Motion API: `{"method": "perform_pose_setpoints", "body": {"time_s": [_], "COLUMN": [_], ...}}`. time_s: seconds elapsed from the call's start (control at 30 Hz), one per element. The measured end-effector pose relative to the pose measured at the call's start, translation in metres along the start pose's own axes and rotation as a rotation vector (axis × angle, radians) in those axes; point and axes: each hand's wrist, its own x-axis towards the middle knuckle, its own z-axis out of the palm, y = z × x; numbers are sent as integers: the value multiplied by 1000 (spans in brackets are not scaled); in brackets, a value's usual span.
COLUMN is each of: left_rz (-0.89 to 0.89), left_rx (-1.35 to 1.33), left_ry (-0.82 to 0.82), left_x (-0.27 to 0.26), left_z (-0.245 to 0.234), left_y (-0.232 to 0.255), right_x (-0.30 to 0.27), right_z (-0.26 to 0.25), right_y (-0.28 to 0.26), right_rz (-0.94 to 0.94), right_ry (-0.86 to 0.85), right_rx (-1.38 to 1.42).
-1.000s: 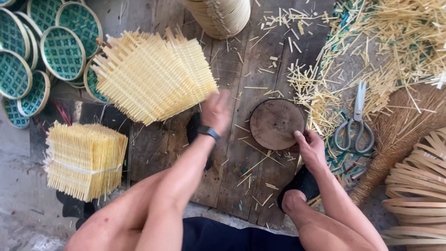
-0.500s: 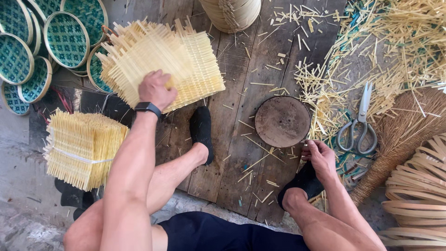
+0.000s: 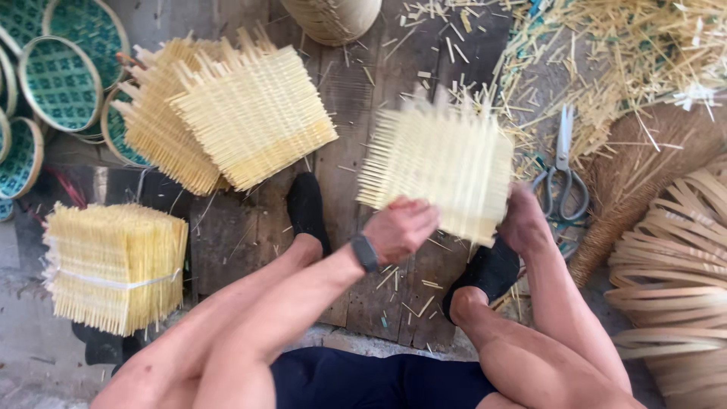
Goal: The person trims the edges of woven bamboo mats using shears, then places a circular bamboo frame over each trimmed mat. The person repeats this process for multiple mats, stacking the finished pieces.
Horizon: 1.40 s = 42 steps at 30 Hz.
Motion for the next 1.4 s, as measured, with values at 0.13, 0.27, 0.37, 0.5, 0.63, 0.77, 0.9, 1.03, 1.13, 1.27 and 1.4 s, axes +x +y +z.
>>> {"method": "perform_pose_setpoints", "body": {"time_s": [0.13,0.27,0.37,0.5,0.63,0.77,0.9,1.03,1.13,1.27,1.4], "left_rz": [-109,-645,-1451,-1458,-1491,-1521,-1473,-1377,-1342,-1384,-1438], "left_rx": [-176,-202,-789,-1311,-1317,-1273,-1352,-1164,-796,-794,-844], "left_ry": [-141,253,359,251,245,228,273,266,468,504,477], "left_x": [-22,-38,-40,-59,-67,-65,-72,-83,-89,-98,-83], "left_z": [54,90,111,122,120,116,120,124,118,92,77], "left_y": [11,-21,-74,-105,-100,-95,-96,-104,-111,-120,-121], "right_x": [17,27,32,35,33,26,9,-43,-108,-188,-223], "right_z": [4,-5,-7,-6,-2,9,9,-45,-127,-270,-380], "right_y": [8,22,26,26,22,21,23,-7,-50,-97,-107], "right_rz": [-127,-266,-256,-300,-337,-354,-437,-708,-953,-814,-248], "right_ry": [87,157,172,157,216,281,388,488,709,1273,1356], "right_rx": [-425,-565,-631,-594,-648,-647,-768,-922,-1150,-1490,-1864]}}
